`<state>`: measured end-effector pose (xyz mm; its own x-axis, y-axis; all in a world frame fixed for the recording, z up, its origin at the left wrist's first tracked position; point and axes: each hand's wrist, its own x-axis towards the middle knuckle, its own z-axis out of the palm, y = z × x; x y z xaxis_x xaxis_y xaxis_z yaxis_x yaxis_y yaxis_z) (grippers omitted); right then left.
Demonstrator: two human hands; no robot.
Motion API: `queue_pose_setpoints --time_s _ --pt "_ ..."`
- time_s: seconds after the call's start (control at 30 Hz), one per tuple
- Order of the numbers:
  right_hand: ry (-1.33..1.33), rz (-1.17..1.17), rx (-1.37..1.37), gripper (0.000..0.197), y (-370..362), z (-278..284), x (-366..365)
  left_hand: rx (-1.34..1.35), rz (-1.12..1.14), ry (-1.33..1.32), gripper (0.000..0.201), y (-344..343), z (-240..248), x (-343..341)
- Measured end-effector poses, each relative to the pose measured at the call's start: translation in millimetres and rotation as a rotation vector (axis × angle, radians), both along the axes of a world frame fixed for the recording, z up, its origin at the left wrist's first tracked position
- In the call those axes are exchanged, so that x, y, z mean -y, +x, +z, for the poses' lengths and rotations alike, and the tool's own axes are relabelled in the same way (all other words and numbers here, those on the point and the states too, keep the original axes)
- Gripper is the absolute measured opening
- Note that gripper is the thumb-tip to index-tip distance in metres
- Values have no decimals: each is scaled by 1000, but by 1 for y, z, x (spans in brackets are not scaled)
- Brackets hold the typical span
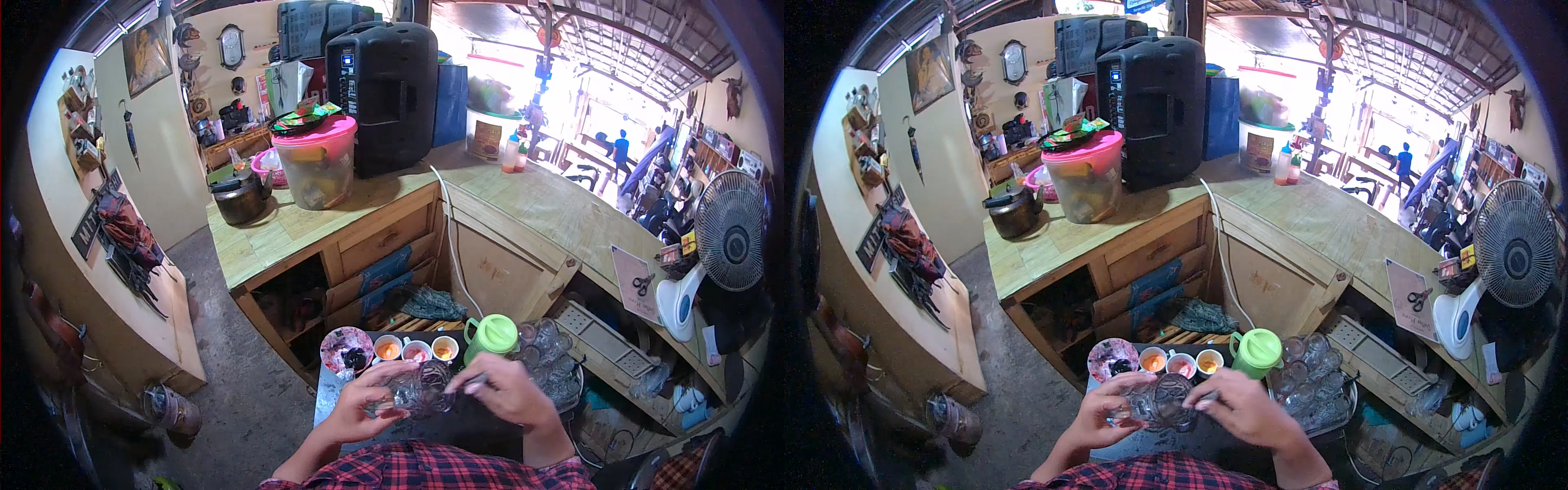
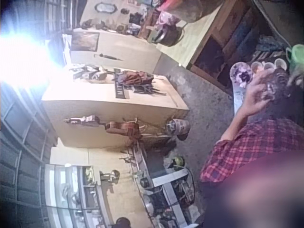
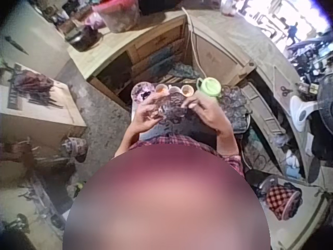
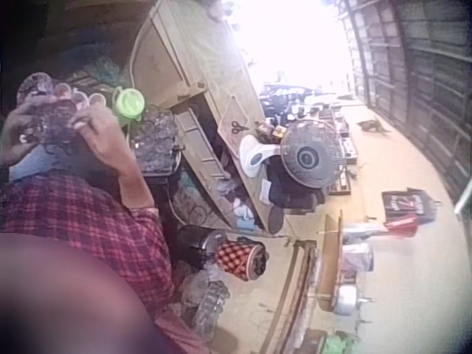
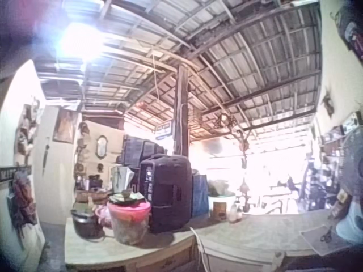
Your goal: Preparing multiple beverages by pouring liquids and adding ingredients with a spoon.
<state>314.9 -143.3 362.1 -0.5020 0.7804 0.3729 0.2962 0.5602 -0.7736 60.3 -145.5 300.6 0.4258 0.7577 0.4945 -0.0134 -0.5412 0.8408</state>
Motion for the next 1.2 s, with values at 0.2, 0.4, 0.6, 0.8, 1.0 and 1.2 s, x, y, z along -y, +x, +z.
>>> queue_pose_setpoints --time_s 0.2,0.4,0.6,0.8,1.0,1.2 --pt "-117 27 -111 22 2 -1 1 44 128 120 31 3 -7 5" --pt "-246 94 -422 21 21 -9 -4 177 219 140 37 9 -5 9" --pt "-144 30 -435 28 19 -20 2 81 265 286 37 4 -7 6" --pt "-325 -21 -497 35 7 -32 6 35 276 345 37 5 -3 5" --pt "-394 -27 -245 45 -5 -34 8 -12 302 361 34 10 -2 7" --pt "-394 -120 -626 42 -1 -41 6 -65 294 395 34 13 -7 7"
